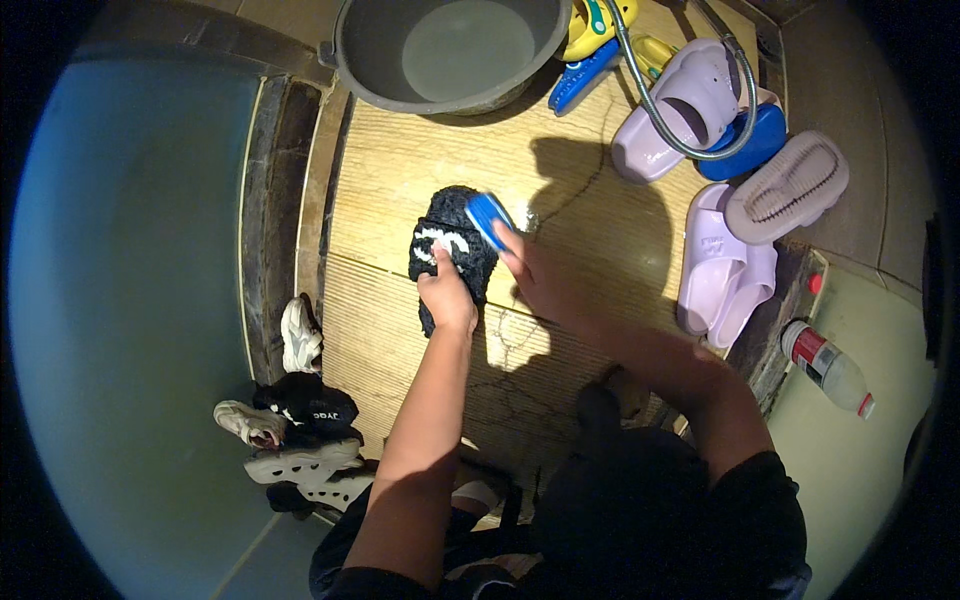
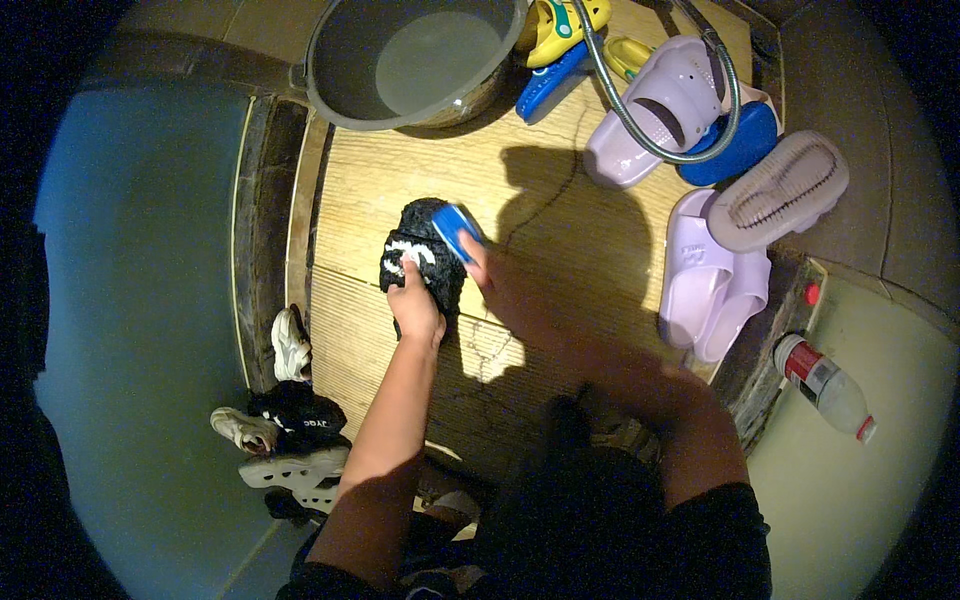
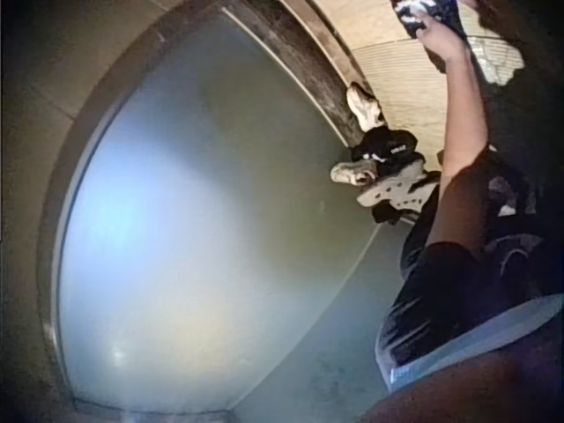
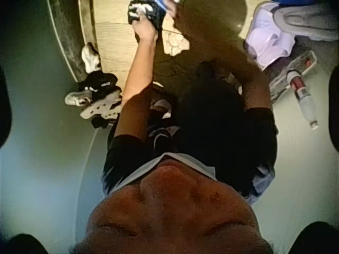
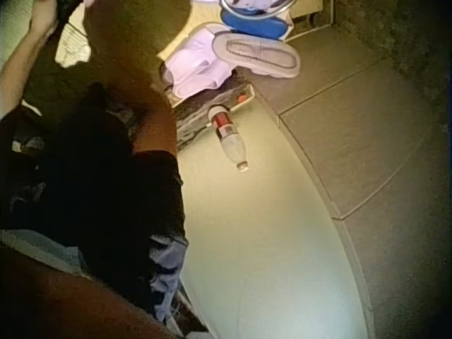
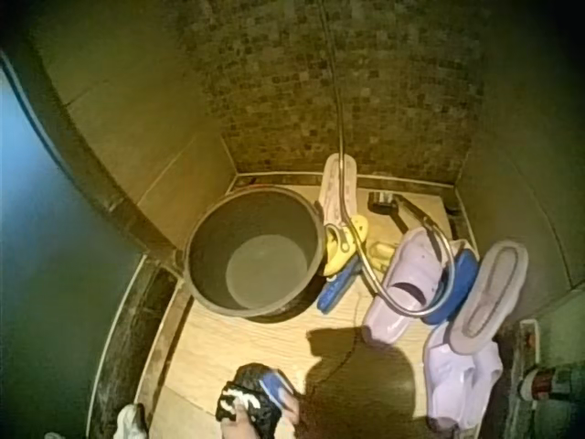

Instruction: The person applies cleaning liquid to a black slipper and scrubs it with a blue brush. They then rinse the slipper in a bucket of water and continue scrubbing by hand.

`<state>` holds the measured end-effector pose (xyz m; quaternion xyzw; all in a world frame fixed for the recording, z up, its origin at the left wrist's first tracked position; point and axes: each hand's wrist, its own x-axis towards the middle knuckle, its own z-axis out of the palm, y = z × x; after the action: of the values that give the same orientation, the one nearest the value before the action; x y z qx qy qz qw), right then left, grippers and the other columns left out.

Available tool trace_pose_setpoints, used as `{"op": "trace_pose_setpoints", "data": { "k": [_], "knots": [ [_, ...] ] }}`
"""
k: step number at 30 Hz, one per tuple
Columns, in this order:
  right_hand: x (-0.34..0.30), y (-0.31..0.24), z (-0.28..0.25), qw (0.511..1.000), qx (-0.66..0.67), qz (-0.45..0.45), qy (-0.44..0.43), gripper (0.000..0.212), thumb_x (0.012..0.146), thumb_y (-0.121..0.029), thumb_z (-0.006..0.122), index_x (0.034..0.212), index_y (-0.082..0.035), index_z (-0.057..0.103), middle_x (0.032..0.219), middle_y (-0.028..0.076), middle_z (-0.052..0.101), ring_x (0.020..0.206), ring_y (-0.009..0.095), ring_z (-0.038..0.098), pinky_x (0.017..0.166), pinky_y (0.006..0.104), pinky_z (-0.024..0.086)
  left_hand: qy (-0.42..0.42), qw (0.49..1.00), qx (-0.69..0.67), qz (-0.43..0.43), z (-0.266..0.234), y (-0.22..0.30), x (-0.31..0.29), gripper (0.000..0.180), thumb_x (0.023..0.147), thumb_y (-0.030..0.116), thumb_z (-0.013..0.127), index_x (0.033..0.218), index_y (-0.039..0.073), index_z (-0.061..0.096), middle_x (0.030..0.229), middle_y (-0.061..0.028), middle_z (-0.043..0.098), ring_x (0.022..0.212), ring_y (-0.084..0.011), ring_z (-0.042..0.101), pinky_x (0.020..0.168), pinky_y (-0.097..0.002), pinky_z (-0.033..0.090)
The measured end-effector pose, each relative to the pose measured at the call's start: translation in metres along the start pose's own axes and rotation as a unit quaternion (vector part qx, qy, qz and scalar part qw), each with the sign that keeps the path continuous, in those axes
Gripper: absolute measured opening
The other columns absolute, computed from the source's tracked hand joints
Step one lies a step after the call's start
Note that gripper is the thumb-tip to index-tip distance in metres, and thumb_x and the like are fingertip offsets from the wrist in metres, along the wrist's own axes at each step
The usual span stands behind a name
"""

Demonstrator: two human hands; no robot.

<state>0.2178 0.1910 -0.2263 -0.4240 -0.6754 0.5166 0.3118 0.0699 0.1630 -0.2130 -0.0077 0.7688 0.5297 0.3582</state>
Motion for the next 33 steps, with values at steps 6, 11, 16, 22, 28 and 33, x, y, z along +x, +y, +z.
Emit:
{"op": "trace_pose_setpoints", "data": {
  "k": [6, 11, 16, 22, 28, 33],
  "knots": [
    [0.049, -0.053, -0.012, 0.959, -0.262, -0.004, -0.103, 0.044, 0.097, -0.024, 0.056, 0.14, -0.02, 0.048, 0.076, 0.024, 0.062, 0.064, 0.04, 0.062, 0.056, 0.0475, 0.049, -0.05, 0.998, -0.005, -0.039, -0.033, 0.015, -0.024, 0.05, 0.097, 0.033, 0.062, 0.11, -0.014, 0.052, 0.105, -0.019, 0.064, 0.09, -0.0207, 0.063, 0.076, -0.0323, 0.054],
    [-0.029, -0.082, -0.003, 0.934, -0.292, 0.067, -0.197, 0.049, 0.098, -0.028, 0.055, 0.144, -0.02, 0.041, 0.066, 0.02, 0.059, 0.058, 0.038, 0.062, 0.05, 0.0481, 0.048, -0.197, 0.974, -0.047, -0.103, -0.1, 0.026, 0.009, 0.05, 0.095, 0.038, 0.062, 0.121, -0.004, 0.059, 0.111, -0.0138, 0.067, 0.097, -0.0211, 0.066, 0.087, -0.0317, 0.053],
    [-0.053, -0.11, 0.032, 0.903, -0.341, -0.037, -0.259, 0.053, 0.096, -0.018, 0.052, 0.147, -0.014, 0.036, 0.063, 0.017, 0.059, 0.052, 0.033, 0.061, 0.046, 0.0459, 0.048, -0.276, 0.925, -0.143, -0.221, -0.138, 0.042, 0.016, 0.051, 0.099, 0.047, 0.049, 0.124, 0.002, 0.058, 0.116, -0.0111, 0.067, 0.104, -0.0249, 0.065, 0.095, -0.0374, 0.051],
    [-0.021, -0.104, 0.106, 0.892, -0.375, -0.041, -0.248, 0.047, 0.101, -0.025, 0.047, 0.146, -0.014, 0.038, 0.077, 0.022, 0.064, 0.063, 0.035, 0.066, 0.053, 0.0452, 0.052, -0.279, 0.918, -0.199, -0.198, -0.162, 0.03, 0.022, 0.067, 0.102, 0.059, 0.024, 0.132, 0.005, 0.05, 0.119, -0.012, 0.064, 0.106, -0.0254, 0.063, 0.093, -0.0387, 0.053],
    [0.001, -0.112, 0.124, 0.9, -0.382, 0.019, -0.209, 0.046, 0.099, -0.024, 0.05, 0.145, -0.02, 0.041, 0.08, 0.02, 0.066, 0.07, 0.037, 0.067, 0.059, 0.0481, 0.053, -0.253, 0.91, -0.237, -0.229, -0.172, 0.005, 0.037, 0.063, 0.102, 0.055, 0.028, 0.137, 0.006, 0.048, 0.131, -0.0128, 0.059, 0.119, -0.0288, 0.058, 0.102, -0.044, 0.048],
    [-0.087, -0.122, 0.124, 0.907, -0.302, -0.004, -0.293, 0.047, 0.098, -0.024, 0.051, 0.144, -0.019, 0.042, 0.075, 0.02, 0.063, 0.064, 0.038, 0.064, 0.056, 0.0483, 0.051, -0.255, 0.88, -0.329, -0.226, -0.189, 0.028, 0.034, 0.059, 0.102, 0.049, 0.035, 0.132, 0.001, 0.051, 0.125, -0.016, 0.062, 0.111, -0.0319, 0.061, 0.093, -0.0435, 0.052]
  ]
}}
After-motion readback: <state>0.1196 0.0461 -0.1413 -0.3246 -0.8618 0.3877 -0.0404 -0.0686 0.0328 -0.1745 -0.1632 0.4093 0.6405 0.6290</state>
